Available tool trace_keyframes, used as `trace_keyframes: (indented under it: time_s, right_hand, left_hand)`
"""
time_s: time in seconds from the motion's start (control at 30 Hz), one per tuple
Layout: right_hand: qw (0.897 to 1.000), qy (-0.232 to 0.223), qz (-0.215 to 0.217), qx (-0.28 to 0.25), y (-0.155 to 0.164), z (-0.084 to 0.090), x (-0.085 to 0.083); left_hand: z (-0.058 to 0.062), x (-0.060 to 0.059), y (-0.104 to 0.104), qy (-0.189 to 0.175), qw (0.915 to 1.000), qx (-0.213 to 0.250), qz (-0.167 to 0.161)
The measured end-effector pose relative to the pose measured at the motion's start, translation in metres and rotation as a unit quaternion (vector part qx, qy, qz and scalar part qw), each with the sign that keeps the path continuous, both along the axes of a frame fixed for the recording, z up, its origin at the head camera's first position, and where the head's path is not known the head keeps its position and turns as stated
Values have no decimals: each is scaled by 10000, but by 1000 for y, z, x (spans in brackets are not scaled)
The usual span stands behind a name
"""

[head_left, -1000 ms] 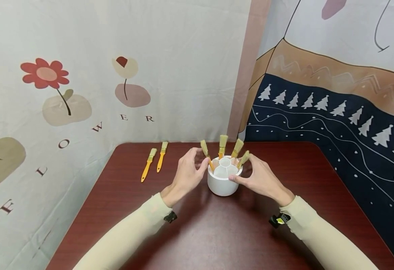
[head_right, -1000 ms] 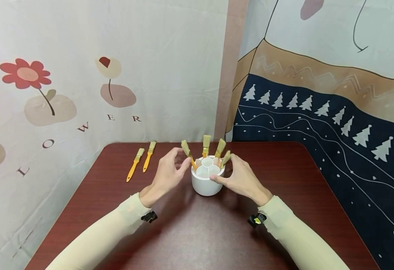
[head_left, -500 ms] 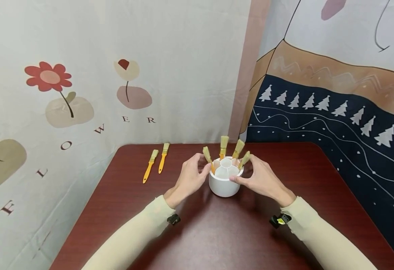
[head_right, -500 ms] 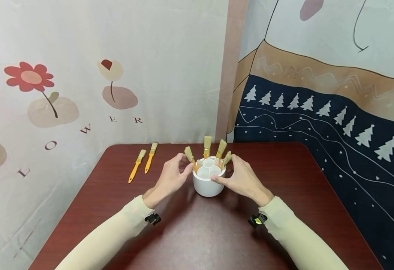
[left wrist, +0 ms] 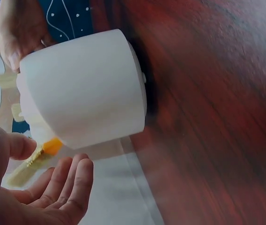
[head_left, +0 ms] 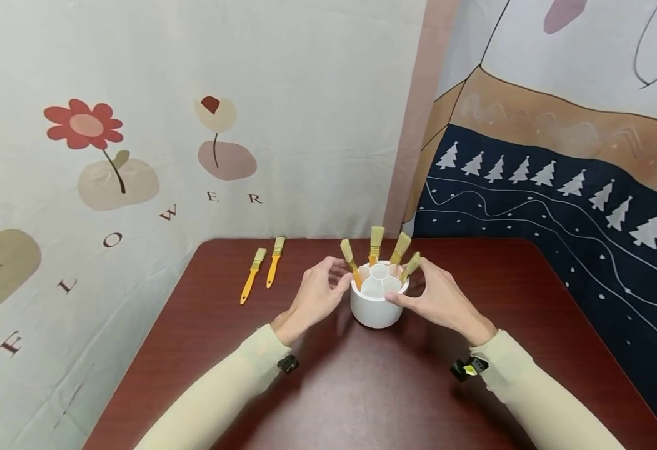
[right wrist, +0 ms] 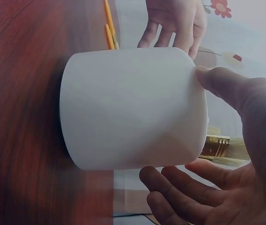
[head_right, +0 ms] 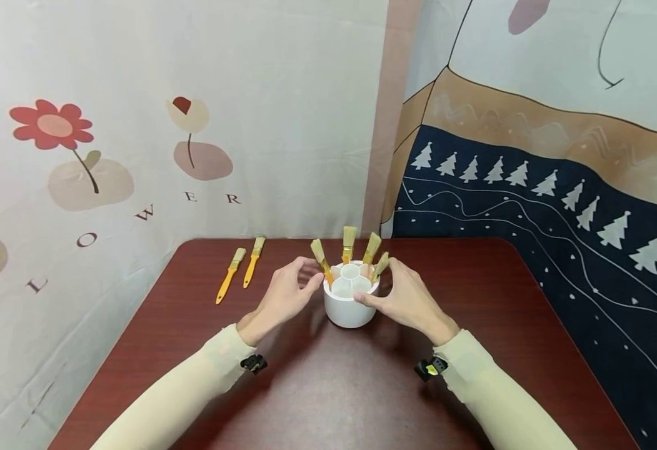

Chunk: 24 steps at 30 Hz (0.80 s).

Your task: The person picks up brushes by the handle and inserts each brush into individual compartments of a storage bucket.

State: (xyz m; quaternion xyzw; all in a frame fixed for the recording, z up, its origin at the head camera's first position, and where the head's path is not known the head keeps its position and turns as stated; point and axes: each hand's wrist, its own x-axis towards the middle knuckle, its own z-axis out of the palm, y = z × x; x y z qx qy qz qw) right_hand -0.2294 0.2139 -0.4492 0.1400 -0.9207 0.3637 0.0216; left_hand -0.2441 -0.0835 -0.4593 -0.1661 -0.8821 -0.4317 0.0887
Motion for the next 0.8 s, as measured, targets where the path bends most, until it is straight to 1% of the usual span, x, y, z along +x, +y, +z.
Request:
trace_keyframes:
  time_s: [0.1, 0.2, 0.3, 0.43, 0.53, 0.63, 0.7, 0.8]
  right_hand:
    - [10000, -59, 14, -18, 0, 0, 0]
    - [10000, -91, 35, -12, 0, 0, -1]
    - [9999, -80, 59, 17, -1, 1, -2]
    - [10000, -80, 42, 37, 0, 2, -1]
    - [10000, -67, 34, 51, 1, 3, 0]
    - [9999, -18, 20, 115, 1, 3, 0]
    - [9999, 1, 44, 163, 1, 3, -1]
    - [9997, -1, 82, 240, -1, 4, -2]
  left_hand:
    - [-2, -3, -8, 55, 9999, -64, 104]
    - [-5, -7, -19, -15, 9990, -277, 339]
    - [-10, -13, -34, -190, 9956, -656, 637]
    - [-15, -25, -53, -307, 9886, -1197, 863]
    - [-20, -36, -67, -316, 9836, -1527, 905]
    - [-26, -45, -81, -371, 9801, -1748, 862]
    - [-30, -50, -91, -479, 9767, -1916, 844]
    - [-35, -59, -105, -653, 9691, -2233, 817]
